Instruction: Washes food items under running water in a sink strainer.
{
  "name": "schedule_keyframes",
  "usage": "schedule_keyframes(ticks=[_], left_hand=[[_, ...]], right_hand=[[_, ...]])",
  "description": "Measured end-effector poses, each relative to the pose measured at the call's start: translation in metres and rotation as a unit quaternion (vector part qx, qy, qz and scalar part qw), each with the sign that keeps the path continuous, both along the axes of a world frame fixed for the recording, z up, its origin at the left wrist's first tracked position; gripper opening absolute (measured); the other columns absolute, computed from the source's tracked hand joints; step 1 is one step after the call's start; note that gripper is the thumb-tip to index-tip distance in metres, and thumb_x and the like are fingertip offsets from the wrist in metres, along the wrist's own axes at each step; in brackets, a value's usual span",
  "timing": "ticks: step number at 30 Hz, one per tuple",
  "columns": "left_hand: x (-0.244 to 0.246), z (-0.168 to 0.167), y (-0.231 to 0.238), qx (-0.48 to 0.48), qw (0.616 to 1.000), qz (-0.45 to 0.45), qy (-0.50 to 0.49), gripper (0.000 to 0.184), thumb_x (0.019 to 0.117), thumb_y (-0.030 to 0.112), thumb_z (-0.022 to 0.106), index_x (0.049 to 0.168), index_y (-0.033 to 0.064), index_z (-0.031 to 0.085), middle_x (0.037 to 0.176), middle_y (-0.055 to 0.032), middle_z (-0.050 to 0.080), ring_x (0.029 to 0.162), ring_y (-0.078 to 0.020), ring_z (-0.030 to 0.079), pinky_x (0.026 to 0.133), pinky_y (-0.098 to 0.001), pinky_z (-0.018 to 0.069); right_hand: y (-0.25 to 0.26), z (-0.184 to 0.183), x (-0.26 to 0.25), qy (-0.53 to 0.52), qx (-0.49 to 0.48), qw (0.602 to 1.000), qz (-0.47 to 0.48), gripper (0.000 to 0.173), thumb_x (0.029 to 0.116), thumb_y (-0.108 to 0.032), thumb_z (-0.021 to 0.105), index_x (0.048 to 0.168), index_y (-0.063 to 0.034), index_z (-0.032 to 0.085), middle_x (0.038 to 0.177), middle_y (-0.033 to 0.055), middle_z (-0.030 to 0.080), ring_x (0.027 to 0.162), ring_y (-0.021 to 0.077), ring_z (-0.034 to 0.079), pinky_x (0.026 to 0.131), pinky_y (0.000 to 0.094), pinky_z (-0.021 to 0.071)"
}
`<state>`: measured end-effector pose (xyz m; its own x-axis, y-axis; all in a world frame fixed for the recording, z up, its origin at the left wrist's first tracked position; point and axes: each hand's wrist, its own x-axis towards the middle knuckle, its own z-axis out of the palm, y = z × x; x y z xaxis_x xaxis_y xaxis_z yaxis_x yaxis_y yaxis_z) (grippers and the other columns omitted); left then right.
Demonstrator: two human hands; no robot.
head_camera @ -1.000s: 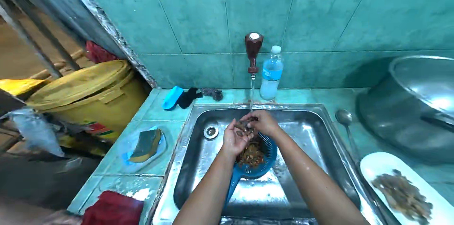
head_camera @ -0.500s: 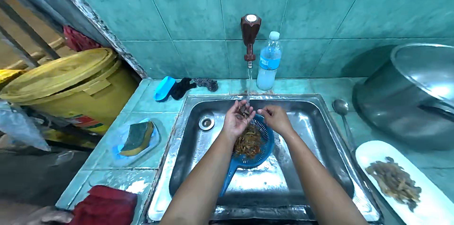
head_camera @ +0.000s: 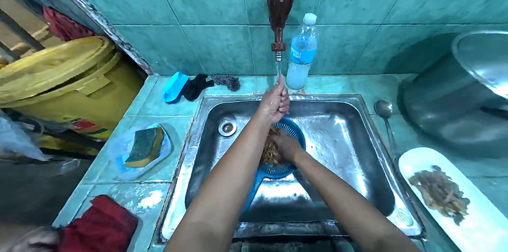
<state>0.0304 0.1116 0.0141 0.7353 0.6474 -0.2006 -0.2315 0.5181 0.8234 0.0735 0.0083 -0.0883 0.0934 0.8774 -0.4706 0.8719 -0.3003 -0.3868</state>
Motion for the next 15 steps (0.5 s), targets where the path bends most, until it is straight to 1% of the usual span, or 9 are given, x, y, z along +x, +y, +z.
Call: schedule_keyframes(ticks=[1,2,3,4,5,7,10,12,15], left_hand=[[-0.005,0.000,0.000,0.026,0.999,-0.005,0.023,0.049,0.1098,0.052,0.031,0.073,0.0205,0.041,0.054,0.0080,0.034,0.039,-0.0028,0.028,0.037,-0.0165,0.0261],[-0.011,0.000,0.000,0.051,0.998,-0.008,0.045,0.050,0.1098,0.052,0.031,0.072,0.0204,0.041,0.054,0.0080,0.033,0.040,-0.0031,0.027,0.038,-0.0171,0.0249],[-0.018,-0.003,0.000,0.071,0.995,-0.007,0.069,0.051,0.1098,0.052,0.032,0.071,0.0203,0.040,0.053,0.0079,0.032,0.040,-0.0034,0.027,0.038,-0.0177,0.0245],[-0.025,-0.007,0.001,0.088,0.992,-0.003,0.094,0.051,0.1096,0.051,0.034,0.071,0.0199,0.041,0.053,0.0077,0.033,0.040,-0.0034,0.028,0.038,-0.0179,0.0249],[-0.032,-0.012,0.001,0.101,0.988,0.007,0.120,0.049,0.1092,0.050,0.037,0.071,0.0194,0.042,0.054,0.0075,0.034,0.040,-0.0034,0.028,0.038,-0.0181,0.0253],[-0.047,-0.026,0.003,0.130,0.976,0.042,0.168,0.045,0.1079,0.047,0.045,0.074,0.0173,0.047,0.056,0.0067,0.036,0.041,-0.0040,0.030,0.039,-0.0189,0.0264],[-0.073,-0.050,0.001,0.165,0.950,0.120,0.235,0.042,0.1060,0.043,0.053,0.080,0.0106,0.058,0.061,0.0035,0.046,0.045,-0.0054,0.036,0.043,-0.0208,0.0329],[-0.088,-0.060,-0.003,0.153,0.937,0.156,0.273,0.042,0.1064,0.042,0.053,0.083,0.0086,0.062,0.065,0.0012,0.053,0.048,-0.0070,0.044,0.046,-0.0218,0.0397],[-0.101,-0.064,-0.011,0.106,0.938,0.170,0.281,0.039,0.1072,0.039,0.052,0.092,0.0061,0.067,0.071,-0.0014,0.061,0.054,-0.0087,0.054,0.051,-0.0228,0.0480]], right_hand=[[0.002,-0.002,0.006,0.021,0.009,1.000,0.000,0.072,0.0787,-0.015,0.088,0.143,-0.0147,0.056,0.151,0.0290,0.040,0.119,0.0480,0.060,0.095,0.0615,0.0544],[0.004,-0.001,0.013,0.044,0.023,0.999,-0.002,0.055,0.0834,-0.013,0.083,0.134,-0.0097,0.062,0.142,0.0288,0.050,0.118,0.0463,0.061,0.097,0.0614,0.0531],[0.007,0.000,0.020,0.065,0.045,0.997,-0.003,0.038,0.0872,-0.011,0.078,0.123,-0.0041,0.067,0.128,0.0278,0.061,0.117,0.0446,0.062,0.098,0.0617,0.0512],[0.010,0.002,0.027,0.076,0.057,0.995,-0.005,0.029,0.0903,-0.011,0.074,0.117,-0.0015,0.070,0.118,0.0265,0.067,0.114,0.0434,0.064,0.098,0.0622,0.0509],[0.014,0.006,0.033,0.084,0.064,0.994,-0.014,0.026,0.0920,-0.010,0.072,0.116,-0.0007,0.070,0.114,0.0252,0.069,0.113,0.0422,0.065,0.098,0.0617,0.0504],[0.019,0.015,0.041,0.091,0.085,0.992,-0.035,0.029,0.0932,-0.009,0.071,0.121,-0.0005,0.069,0.116,0.0241,0.069,0.114,0.0407,0.065,0.101,0.0607,0.0499],[0.023,0.023,0.052,0.103,0.126,0.986,-0.040,0.032,0.0930,-0.007,0.071,0.125,-0.0022,0.069,0.120,0.0210,0.070,0.116,0.0373,0.065,0.104,0.0584,0.0493],[0.022,0.028,0.056,0.121,0.144,0.981,-0.056,0.029,0.0944,-0.001,0.067,0.123,-0.0019,0.069,0.117,0.0187,0.072,0.110,0.0337,0.069,0.100,0.0551,0.0532],[0.018,0.037,0.056,0.120,0.153,0.976,-0.098,0.023,0.0979,0.000,0.061,0.120,-0.0001,0.069,0.110,0.0186,0.072,0.098,0.0324,0.072,0.092,0.0530,0.0582]])
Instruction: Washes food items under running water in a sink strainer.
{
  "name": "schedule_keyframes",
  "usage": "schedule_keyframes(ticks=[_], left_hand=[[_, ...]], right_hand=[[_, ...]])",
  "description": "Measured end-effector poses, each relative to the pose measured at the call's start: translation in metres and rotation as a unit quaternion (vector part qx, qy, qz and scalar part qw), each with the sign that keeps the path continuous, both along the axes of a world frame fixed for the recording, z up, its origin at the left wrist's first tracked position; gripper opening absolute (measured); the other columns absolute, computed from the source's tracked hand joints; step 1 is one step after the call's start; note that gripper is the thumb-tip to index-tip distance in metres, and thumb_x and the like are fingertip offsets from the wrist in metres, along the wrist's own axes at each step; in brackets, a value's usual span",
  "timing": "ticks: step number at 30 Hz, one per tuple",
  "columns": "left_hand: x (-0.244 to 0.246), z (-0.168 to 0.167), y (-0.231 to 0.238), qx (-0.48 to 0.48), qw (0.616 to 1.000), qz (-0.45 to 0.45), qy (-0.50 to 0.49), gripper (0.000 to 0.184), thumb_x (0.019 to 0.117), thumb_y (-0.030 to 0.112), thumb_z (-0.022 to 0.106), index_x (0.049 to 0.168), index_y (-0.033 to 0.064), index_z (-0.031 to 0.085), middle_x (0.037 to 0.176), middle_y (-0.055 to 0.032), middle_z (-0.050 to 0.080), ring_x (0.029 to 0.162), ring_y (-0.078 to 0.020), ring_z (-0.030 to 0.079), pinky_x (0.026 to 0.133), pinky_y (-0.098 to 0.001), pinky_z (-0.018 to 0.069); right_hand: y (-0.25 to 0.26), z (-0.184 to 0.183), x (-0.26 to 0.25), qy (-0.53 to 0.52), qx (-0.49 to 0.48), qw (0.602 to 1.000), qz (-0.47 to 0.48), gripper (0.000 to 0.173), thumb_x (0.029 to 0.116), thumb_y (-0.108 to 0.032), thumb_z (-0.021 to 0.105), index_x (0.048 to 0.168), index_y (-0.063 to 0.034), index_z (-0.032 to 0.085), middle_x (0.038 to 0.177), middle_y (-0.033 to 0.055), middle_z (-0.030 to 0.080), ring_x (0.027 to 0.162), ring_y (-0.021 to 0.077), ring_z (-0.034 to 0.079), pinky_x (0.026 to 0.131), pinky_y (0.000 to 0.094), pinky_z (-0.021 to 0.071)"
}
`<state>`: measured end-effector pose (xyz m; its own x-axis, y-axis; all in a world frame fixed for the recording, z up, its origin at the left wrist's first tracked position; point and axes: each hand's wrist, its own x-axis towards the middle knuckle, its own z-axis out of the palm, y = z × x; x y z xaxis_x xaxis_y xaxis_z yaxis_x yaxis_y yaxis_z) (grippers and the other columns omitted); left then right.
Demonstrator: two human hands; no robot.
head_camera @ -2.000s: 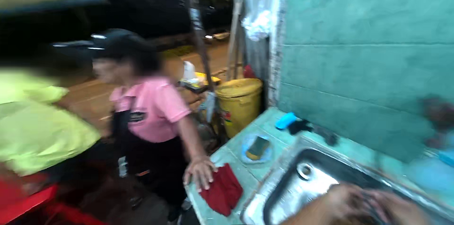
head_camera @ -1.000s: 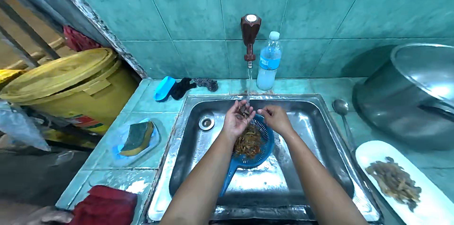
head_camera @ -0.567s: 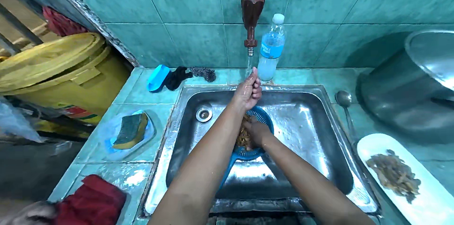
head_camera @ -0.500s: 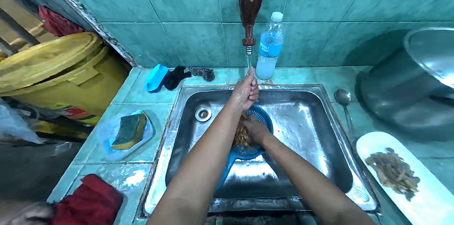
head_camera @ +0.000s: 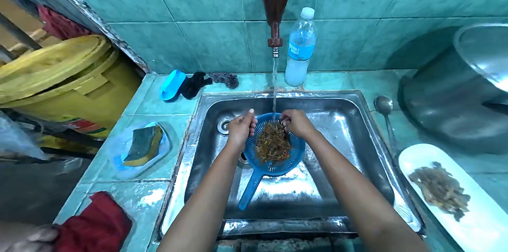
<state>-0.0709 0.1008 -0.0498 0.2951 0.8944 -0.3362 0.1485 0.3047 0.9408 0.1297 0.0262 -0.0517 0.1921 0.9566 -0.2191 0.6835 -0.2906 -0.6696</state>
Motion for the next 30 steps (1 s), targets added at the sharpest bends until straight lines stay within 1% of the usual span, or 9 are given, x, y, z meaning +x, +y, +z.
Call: schedule_keyframes(ticks=[3,6,10,13,16,19,24,27,30], left_hand=[[-0.005,-0.006,-0.005,0.001,1.000,-0.021,0.011,0.037,0.1077,0.035,0.052,0.096,0.0045,0.070,0.071,-0.0022,0.061,0.052,-0.0092,0.053,0.050,-0.0227,0.0472],[-0.001,-0.011,-0.005,0.035,0.997,-0.057,0.044,0.032,0.1071,0.032,0.055,0.103,0.0065,0.074,0.065,-0.0006,0.056,0.050,-0.0082,0.047,0.047,-0.0223,0.0413],[0.010,-0.017,-0.002,0.098,0.985,-0.096,0.107,0.027,0.1054,0.032,0.059,0.115,0.0098,0.071,0.071,-0.0033,0.057,0.054,-0.0117,0.048,0.052,-0.0281,0.0428],[0.014,-0.021,0.001,0.134,0.969,-0.133,0.162,0.027,0.1039,0.033,0.062,0.108,0.0082,0.072,0.077,-0.0058,0.062,0.063,-0.0157,0.053,0.063,-0.0370,0.0469],[0.014,-0.024,0.000,0.133,0.961,-0.144,0.194,0.026,0.1030,0.032,0.063,0.105,0.0078,0.073,0.080,-0.0064,0.065,0.069,-0.0175,0.056,0.069,-0.0414,0.0483],[0.014,-0.027,0.000,0.130,0.963,-0.138,0.189,0.025,0.1031,0.031,0.063,0.103,0.0086,0.073,0.076,-0.0049,0.063,0.063,-0.0155,0.055,0.063,-0.0377,0.0484],[0.023,-0.011,-0.005,0.080,0.984,-0.111,0.118,0.024,0.1046,0.028,0.061,0.111,0.0078,0.072,0.079,-0.0033,0.070,0.056,-0.0101,0.058,0.054,-0.0269,0.0503],[0.028,0.006,-0.009,0.057,0.993,-0.090,0.060,0.023,0.1040,0.025,0.062,0.116,0.0069,0.072,0.088,-0.0046,0.072,0.057,-0.0099,0.060,0.054,-0.0254,0.0518],[0.033,0.013,-0.008,0.048,0.994,-0.084,0.041,0.023,0.1022,0.022,0.065,0.116,0.0052,0.072,0.089,-0.0055,0.071,0.057,-0.0092,0.059,0.053,-0.0242,0.0510]], right_hand=[[-0.004,0.003,-0.006,-0.036,-0.039,0.999,-0.006,0.017,0.0981,-0.001,0.061,0.112,0.0005,0.071,0.108,0.0207,0.071,0.098,0.0354,0.071,0.091,0.0550,0.0570],[-0.005,-0.010,-0.017,-0.085,-0.072,0.994,0.018,0.016,0.0958,-0.003,0.064,0.109,0.0003,0.073,0.111,0.0229,0.071,0.109,0.0401,0.068,0.096,0.0593,0.0538],[-0.008,-0.030,-0.034,-0.146,-0.091,0.984,0.046,0.021,0.0959,-0.004,0.063,0.115,-0.0030,0.072,0.116,0.0219,0.070,0.114,0.0405,0.067,0.096,0.0589,0.0537],[-0.008,-0.028,-0.032,-0.135,-0.126,0.980,0.074,0.025,0.0939,0.000,0.062,0.117,-0.0016,0.071,0.121,0.0234,0.069,0.118,0.0418,0.065,0.099,0.0599,0.0522],[-0.007,-0.019,-0.016,-0.066,-0.081,0.992,0.064,0.016,0.0940,-0.006,0.069,0.107,-0.0001,0.074,0.112,0.0221,0.071,0.111,0.0392,0.067,0.100,0.0599,0.0510],[-0.003,0.000,-0.001,0.003,-0.013,1.000,0.018,0.014,0.0963,-0.013,0.070,0.104,-0.0015,0.074,0.102,0.0178,0.073,0.096,0.0329,0.072,0.091,0.0562,0.0570],[0.014,0.022,-0.004,0.033,0.092,0.995,-0.005,0.015,0.0897,-0.012,0.078,0.099,-0.0012,0.072,0.097,0.0142,0.072,0.094,0.0284,0.069,0.088,0.0524,0.0548],[0.023,0.030,-0.014,0.044,0.092,0.995,-0.010,0.012,0.0914,-0.010,0.075,0.099,-0.0014,0.073,0.095,0.0140,0.072,0.091,0.0270,0.069,0.087,0.0507,0.0549],[0.024,0.034,-0.019,0.030,0.082,0.996,-0.032,0.011,0.0953,-0.008,0.068,0.102,-0.0021,0.074,0.095,0.0150,0.073,0.091,0.0288,0.071,0.087,0.0520,0.0564]])
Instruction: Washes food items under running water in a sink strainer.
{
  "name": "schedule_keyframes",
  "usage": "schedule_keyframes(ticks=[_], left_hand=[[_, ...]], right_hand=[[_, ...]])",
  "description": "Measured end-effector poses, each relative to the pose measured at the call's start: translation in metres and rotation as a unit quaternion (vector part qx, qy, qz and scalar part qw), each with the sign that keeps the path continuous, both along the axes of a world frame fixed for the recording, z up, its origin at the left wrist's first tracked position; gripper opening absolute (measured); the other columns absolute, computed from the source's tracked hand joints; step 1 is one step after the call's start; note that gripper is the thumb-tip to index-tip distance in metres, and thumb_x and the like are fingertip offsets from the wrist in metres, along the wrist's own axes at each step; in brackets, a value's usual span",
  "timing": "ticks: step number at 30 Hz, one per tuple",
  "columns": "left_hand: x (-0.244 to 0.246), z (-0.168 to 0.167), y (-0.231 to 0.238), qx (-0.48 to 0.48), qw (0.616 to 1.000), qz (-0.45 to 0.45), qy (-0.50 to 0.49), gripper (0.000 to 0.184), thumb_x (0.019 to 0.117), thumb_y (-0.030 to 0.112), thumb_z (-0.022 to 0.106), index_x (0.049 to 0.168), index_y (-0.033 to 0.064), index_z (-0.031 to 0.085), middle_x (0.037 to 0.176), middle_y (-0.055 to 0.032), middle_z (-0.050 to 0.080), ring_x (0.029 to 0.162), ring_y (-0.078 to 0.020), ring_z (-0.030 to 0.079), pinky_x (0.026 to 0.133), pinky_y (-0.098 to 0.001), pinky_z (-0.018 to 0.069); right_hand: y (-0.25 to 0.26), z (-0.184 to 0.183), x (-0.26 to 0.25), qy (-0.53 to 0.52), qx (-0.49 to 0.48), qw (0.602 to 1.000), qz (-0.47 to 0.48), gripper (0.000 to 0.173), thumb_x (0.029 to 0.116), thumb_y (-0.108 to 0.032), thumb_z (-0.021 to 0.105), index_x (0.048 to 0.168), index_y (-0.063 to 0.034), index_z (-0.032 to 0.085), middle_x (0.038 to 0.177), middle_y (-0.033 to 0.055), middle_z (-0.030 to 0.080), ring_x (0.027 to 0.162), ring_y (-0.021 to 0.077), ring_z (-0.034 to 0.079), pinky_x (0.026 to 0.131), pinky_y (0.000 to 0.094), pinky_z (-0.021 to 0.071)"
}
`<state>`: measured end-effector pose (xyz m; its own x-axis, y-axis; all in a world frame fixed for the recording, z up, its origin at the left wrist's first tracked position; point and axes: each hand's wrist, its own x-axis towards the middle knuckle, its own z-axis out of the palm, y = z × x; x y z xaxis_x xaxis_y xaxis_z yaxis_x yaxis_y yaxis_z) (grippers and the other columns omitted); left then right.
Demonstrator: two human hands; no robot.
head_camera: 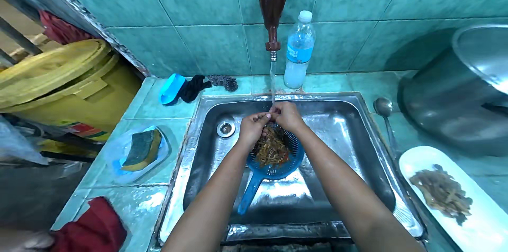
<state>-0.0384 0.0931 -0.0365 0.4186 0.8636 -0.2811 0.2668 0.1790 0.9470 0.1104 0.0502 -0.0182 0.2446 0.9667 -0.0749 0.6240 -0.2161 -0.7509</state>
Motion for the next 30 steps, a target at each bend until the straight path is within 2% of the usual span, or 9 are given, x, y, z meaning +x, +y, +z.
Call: schedule_keyframes(ticks=[4,8,12,15,19,21,25,28,30], left_hand=[[0.010,0.001,0.007,-0.005,1.000,-0.005,0.002,0.019,0.0988,0.016,0.069,0.111,0.0015,0.071,0.084,-0.0061,0.069,0.055,-0.0082,0.058,0.052,-0.0234,0.0508],[0.021,-0.007,0.013,-0.007,1.000,-0.007,-0.012,0.017,0.0990,0.016,0.069,0.107,0.0019,0.072,0.082,-0.0064,0.069,0.056,-0.0097,0.059,0.052,-0.0245,0.0518],[0.027,-0.013,0.017,-0.017,0.999,-0.023,-0.015,0.016,0.1012,0.014,0.065,0.110,0.0009,0.067,0.084,-0.0064,0.069,0.058,-0.0096,0.059,0.054,-0.0244,0.0517],[0.032,-0.008,0.015,-0.047,0.998,-0.026,-0.043,0.016,0.1043,0.014,0.059,0.112,0.0008,0.064,0.088,-0.0072,0.072,0.058,-0.0093,0.060,0.053,-0.0230,0.0496],[0.034,0.001,0.012,-0.179,0.968,-0.031,-0.172,0.022,0.1085,0.018,0.045,0.117,0.0032,0.059,0.091,-0.0100,0.068,0.061,-0.0114,0.060,0.052,-0.0220,0.0493],[0.032,0.008,0.010,-0.251,0.941,-0.019,-0.227,0.028,0.1087,0.024,0.040,0.109,0.0072,0.062,0.091,-0.0084,0.069,0.066,-0.0131,0.064,0.057,-0.0236,0.0527],[0.028,0.014,0.011,-0.259,0.936,-0.027,-0.238,0.026,0.1103,0.031,0.044,0.102,0.0094,0.055,0.081,-0.0049,0.060,0.076,-0.0206,0.067,0.078,-0.0402,0.0613],[0.026,0.018,0.011,-0.193,0.964,-0.029,-0.182,0.018,0.1071,0.026,0.054,0.108,0.0079,0.056,0.080,-0.0026,0.057,0.068,-0.0148,0.063,0.068,-0.0317,0.0598],[0.025,0.022,0.011,-0.158,0.974,-0.032,-0.161,0.014,0.1055,0.021,0.058,0.107,0.0079,0.058,0.081,-0.0023,0.058,0.064,-0.0113,0.059,0.061,-0.0256,0.0552]], right_hand=[[-0.004,-0.007,0.004,-0.012,0.045,0.999,-0.018,0.014,0.0915,-0.007,0.073,0.103,0.0016,0.069,0.090,0.0161,0.070,0.085,0.0300,0.069,0.081,0.0513,0.0569],[-0.014,-0.014,0.017,0.075,0.035,0.996,0.018,0.045,0.0814,0.000,0.083,0.119,-0.0001,0.059,0.096,0.0129,0.072,0.084,0.0247,0.072,0.081,0.0457,0.0603],[-0.022,-0.023,0.018,0.044,-0.057,0.997,0.004,0.033,0.0933,-0.002,0.071,0.124,0.0026,0.058,0.101,0.0186,0.070,0.090,0.0317,0.073,0.084,0.0513,0.0612],[-0.023,-0.029,0.002,-0.082,-0.176,0.981,-0.008,0.026,0.0939,-0.002,0.064,0.119,0.0034,0.066,0.117,0.0265,0.068,0.112,0.0424,0.067,0.096,0.0606,0.0537],[-0.027,-0.045,-0.031,-0.176,-0.221,0.959,-0.025,0.026,0.1047,-0.009,0.049,0.123,0.0027,0.065,0.123,0.0249,0.067,0.114,0.0422,0.066,0.094,0.0577,0.0545],[-0.028,-0.050,-0.037,-0.175,-0.233,0.956,-0.032,0.033,0.1080,-0.012,0.043,0.132,0.0052,0.057,0.126,0.0260,0.065,0.115,0.0420,0.066,0.096,0.0552,0.0538],[-0.032,-0.069,-0.031,-0.200,-0.171,0.964,0.036,0.034,0.1055,-0.013,0.050,0.133,0.0018,0.062,0.135,0.0262,0.061,0.123,0.0432,0.062,0.103,0.0574,0.0500],[-0.029,-0.068,-0.027,-0.151,-0.150,0.977,-0.001,0.045,0.1012,-0.012,0.060,0.144,-0.0002,0.052,0.139,0.0248,0.057,0.115,0.0440,0.065,0.097,0.0590,0.0537],[-0.026,-0.073,-0.022,-0.124,-0.119,0.985,-0.027,0.047,0.0975,-0.014,0.067,0.141,-0.0029,0.053,0.134,0.0244,0.061,0.111,0.0451,0.067,0.092,0.0624,0.0546]])
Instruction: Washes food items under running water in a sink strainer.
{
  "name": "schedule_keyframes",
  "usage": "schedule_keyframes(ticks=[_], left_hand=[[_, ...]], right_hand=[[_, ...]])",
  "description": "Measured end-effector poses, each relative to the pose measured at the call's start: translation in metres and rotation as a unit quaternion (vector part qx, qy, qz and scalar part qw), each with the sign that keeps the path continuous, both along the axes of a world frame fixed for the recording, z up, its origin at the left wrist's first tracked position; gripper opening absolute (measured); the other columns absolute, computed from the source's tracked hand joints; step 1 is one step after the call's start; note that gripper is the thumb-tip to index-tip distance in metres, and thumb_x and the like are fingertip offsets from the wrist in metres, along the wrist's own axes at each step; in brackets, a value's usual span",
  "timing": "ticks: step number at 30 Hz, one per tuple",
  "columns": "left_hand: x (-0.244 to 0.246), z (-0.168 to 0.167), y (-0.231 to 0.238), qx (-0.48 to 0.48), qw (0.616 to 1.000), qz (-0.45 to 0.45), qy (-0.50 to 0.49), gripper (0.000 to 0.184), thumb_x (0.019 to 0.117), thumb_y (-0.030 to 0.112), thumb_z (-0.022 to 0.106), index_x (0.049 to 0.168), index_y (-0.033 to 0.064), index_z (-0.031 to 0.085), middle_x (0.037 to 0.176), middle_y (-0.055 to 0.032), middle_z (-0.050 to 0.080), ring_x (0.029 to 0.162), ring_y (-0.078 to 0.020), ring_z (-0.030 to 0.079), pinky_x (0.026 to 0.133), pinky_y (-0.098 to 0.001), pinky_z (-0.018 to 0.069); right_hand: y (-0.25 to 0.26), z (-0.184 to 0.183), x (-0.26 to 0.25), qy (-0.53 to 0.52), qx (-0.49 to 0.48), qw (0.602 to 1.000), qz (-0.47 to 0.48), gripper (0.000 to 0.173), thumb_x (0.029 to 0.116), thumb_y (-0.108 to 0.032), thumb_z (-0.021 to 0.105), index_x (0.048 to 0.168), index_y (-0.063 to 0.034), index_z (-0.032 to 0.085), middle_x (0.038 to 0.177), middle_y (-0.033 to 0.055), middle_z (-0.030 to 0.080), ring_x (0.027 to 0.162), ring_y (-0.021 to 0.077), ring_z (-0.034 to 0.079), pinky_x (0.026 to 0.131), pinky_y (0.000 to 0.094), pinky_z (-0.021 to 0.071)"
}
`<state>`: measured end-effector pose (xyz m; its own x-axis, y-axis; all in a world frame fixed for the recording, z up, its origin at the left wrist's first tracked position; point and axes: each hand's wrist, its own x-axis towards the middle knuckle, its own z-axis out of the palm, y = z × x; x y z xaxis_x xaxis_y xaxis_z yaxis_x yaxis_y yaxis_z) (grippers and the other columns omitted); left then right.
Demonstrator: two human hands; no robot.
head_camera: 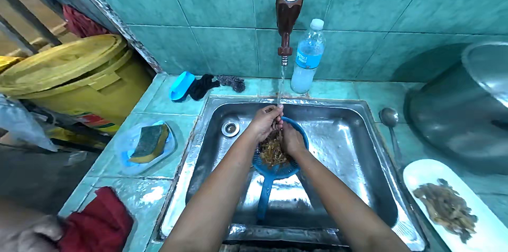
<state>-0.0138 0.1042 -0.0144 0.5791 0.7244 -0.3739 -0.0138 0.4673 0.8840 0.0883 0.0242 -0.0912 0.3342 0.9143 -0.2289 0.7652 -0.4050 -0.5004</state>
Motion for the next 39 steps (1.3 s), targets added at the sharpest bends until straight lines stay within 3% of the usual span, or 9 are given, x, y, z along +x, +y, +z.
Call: schedule_keyframes(ticks=[5,9,13,18,24,27,31,36,39], left_hand=[[-0.015,0.007,0.003,0.030,0.999,0.014,-0.018,0.012,0.1056,0.017,0.056,0.108,0.0071,0.062,0.086,-0.0033,0.064,0.066,-0.0100,0.060,0.060,-0.0230,0.0533],[-0.036,0.000,0.005,0.020,0.998,0.052,0.003,0.014,0.1053,0.014,0.056,0.111,0.0068,0.067,0.092,-0.0043,0.065,0.067,-0.0102,0.059,0.061,-0.0226,0.0516],[-0.042,-0.020,0.005,-0.018,0.994,0.099,0.034,0.015,0.1032,0.013,0.060,0.114,0.0045,0.066,0.094,-0.0075,0.068,0.068,-0.0119,0.062,0.061,-0.0238,0.0530],[-0.026,-0.026,-0.005,-0.069,0.996,0.061,-0.006,0.022,0.1067,0.020,0.054,0.123,0.0064,0.060,0.099,-0.0068,0.066,0.081,-0.0148,0.065,0.073,-0.0293,0.0567],[0.001,-0.012,0.005,0.052,0.997,0.050,0.016,0.012,0.1023,0.010,0.061,0.113,0.0053,0.060,0.093,-0.0064,0.065,0.073,-0.0125,0.061,0.068,-0.0284,0.0540],[0.012,-0.006,0.010,0.095,0.994,0.020,0.049,0.016,0.0999,0.010,0.065,0.113,0.0010,0.062,0.089,-0.0076,0.066,0.071,-0.0129,0.062,0.068,-0.0289,0.0553],[0.026,0.006,0.010,0.026,0.999,0.026,0.021,0.021,0.1012,0.015,0.065,0.117,0.0013,0.059,0.088,-0.0071,0.063,0.069,-0.0134,0.063,0.066,-0.0286,0.0572],[0.029,0.010,0.009,-0.102,0.993,0.044,-0.035,0.022,0.1054,0.030,0.057,0.110,0.0090,0.054,0.074,-0.0007,0.052,0.056,-0.0092,0.054,0.054,-0.0234,0.0534],[0.020,0.008,0.014,-0.102,0.994,0.034,-0.038,0.027,0.1070,0.039,0.051,0.100,0.0127,0.053,0.069,0.0019,0.050,0.053,-0.0070,0.053,0.051,-0.0211,0.0521]], right_hand=[[0.002,-0.003,0.001,0.022,-0.034,0.999,0.005,0.038,0.0989,-0.016,0.063,0.135,-0.0056,0.062,0.134,0.0233,0.061,0.119,0.0425,0.063,0.099,0.0620,0.0516],[0.001,0.013,0.015,0.063,-0.055,0.996,0.045,0.027,0.1009,-0.020,0.061,0.123,-0.0072,0.071,0.121,0.0206,0.070,0.116,0.0384,0.066,0.099,0.0613,0.0510],[0.001,0.046,0.027,0.129,0.038,0.991,-0.005,0.024,0.1035,-0.020,0.061,0.111,-0.0005,0.072,0.108,0.0206,0.071,0.105,0.0359,0.068,0.096,0.0577,0.0531],[0.006,0.079,0.011,0.141,0.127,0.982,-0.024,0.016,0.0977,-0.014,0.069,0.107,-0.0016,0.072,0.097,0.0150,0.072,0.091,0.0278,0.070,0.087,0.0490,0.0567],[0.006,0.064,0.016,0.226,0.190,0.953,-0.068,0.019,0.0942,-0.006,0.072,0.111,0.0011,0.066,0.096,0.0151,0.070,0.080,0.0235,0.070,0.078,0.0430,0.0599],[0.008,0.044,0.023,0.219,0.132,0.963,-0.088,0.019,0.0996,-0.009,0.065,0.114,0.0024,0.067,0.101,0.0184,0.071,0.088,0.0294,0.072,0.085,0.0494,0.0592],[0.012,0.018,0.011,0.115,0.043,0.991,-0.051,0.023,0.1025,-0.013,0.060,0.118,-0.0001,0.070,0.115,0.0244,0.070,0.109,0.0408,0.068,0.097,0.0596,0.0534],[0.017,-0.009,0.002,0.056,-0.014,0.998,0.024,0.030,0.1048,-0.021,0.055,0.124,-0.0017,0.068,0.129,0.0204,0.066,0.122,0.0358,0.063,0.107,0.0523,0.0496],[0.009,0.000,0.004,0.095,-0.030,0.994,0.038,0.026,0.1039,-0.020,0.057,0.116,-0.0032,0.072,0.121,0.0202,0.068,0.118,0.0354,0.065,0.104,0.0538,0.0500]])
